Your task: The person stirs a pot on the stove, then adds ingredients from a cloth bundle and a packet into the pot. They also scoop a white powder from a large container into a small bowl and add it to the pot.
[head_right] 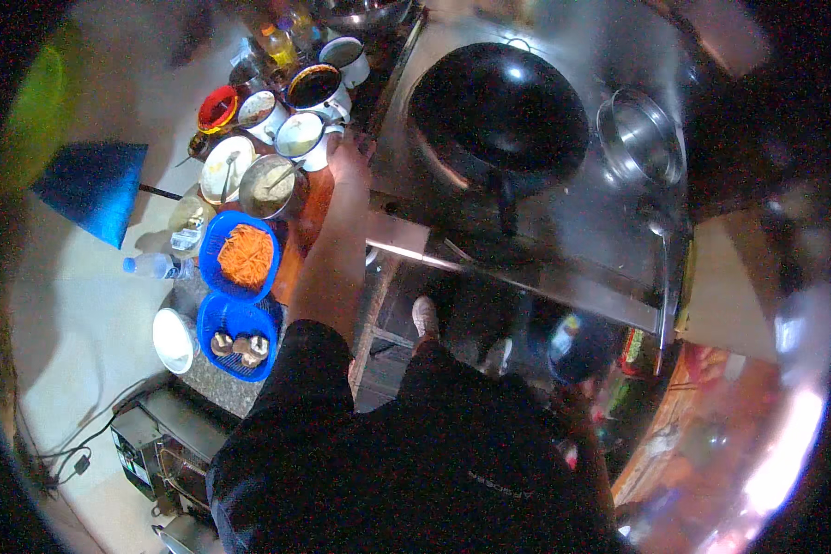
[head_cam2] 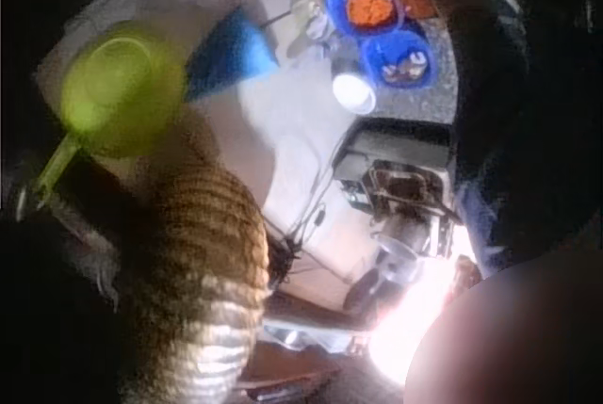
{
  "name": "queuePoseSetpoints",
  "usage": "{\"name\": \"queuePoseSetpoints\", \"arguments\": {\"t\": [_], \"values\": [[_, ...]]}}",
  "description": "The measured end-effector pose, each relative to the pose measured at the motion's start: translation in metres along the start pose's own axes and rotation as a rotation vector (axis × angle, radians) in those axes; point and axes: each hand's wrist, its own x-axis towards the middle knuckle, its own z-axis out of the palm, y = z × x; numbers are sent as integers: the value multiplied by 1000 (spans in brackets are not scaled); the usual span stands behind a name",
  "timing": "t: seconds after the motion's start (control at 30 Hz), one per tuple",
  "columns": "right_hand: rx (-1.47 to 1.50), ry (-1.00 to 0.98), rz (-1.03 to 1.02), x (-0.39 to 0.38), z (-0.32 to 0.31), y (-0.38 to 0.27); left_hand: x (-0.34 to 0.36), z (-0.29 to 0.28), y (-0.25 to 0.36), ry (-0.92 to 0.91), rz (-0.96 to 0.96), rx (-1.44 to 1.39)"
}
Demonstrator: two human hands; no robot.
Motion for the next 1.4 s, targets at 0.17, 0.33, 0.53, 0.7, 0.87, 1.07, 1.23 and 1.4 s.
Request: {"name": "queuePoseSetpoints", "arguments": {"t": [0.17,0.33,0.53,0.7,0.87,1.07,1.23,1.4], "values": [[-348,-113,-47,38,-21,20,19,2,-9,173,55,47],[189,-136,-99,45,-25,-27,-30,11,-24,291,150,12],[-537,-12,-452,44,6,-208,-131,-25,-51,122,250,110],[-343,-204,-846,106,44,-347,-260,-76,-38,81,160,282],[-712,-267,-1423,256,132,-468,-378,-115,1,248,159,650],[-1455,-431,-1280,337,211,-487,-498,-120,0,554,258,617],[-1595,-508,-1502,359,236,-454,-547,-110,-25,725,385,357],[-1750,-412,-1420,343,245,-457,-574,-113,-31,889,376,292]]}}
